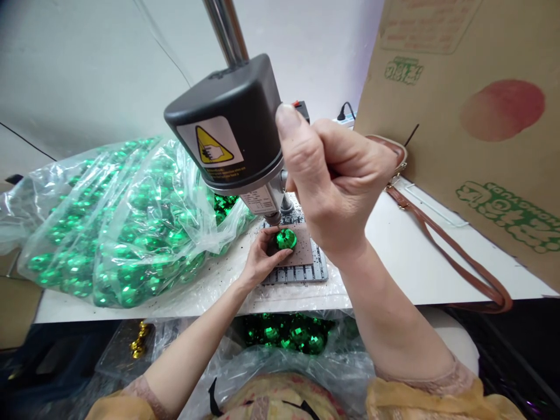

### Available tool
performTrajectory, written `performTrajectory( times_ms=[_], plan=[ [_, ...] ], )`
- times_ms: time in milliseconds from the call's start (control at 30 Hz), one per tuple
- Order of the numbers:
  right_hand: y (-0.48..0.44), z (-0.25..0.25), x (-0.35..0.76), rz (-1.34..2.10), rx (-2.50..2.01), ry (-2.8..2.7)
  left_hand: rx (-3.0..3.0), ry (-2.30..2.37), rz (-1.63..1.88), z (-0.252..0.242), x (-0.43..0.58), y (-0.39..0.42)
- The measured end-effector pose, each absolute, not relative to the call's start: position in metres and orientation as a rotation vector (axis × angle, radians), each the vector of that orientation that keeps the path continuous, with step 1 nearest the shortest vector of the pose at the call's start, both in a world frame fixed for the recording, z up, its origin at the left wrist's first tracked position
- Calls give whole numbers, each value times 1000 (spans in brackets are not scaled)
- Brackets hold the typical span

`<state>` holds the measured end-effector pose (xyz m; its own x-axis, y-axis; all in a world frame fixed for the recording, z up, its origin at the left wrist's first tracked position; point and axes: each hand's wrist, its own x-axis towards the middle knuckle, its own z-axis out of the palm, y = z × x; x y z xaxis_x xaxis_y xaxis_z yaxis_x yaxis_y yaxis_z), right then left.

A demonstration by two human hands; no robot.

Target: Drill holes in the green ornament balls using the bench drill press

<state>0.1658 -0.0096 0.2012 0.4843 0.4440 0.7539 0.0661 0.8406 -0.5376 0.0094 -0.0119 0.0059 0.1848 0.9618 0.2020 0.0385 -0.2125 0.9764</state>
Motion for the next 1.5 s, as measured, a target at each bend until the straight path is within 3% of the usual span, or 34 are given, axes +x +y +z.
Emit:
performTrajectory(
  times_ms=[800,1500],
  plan=[
    [-20,159,177,113,-576,-1153,1525,973,1213,1,8,-10],
    [-2,137,183,-28,-89,-1290,1506,974,1222,0,9,-11]
  ],
)
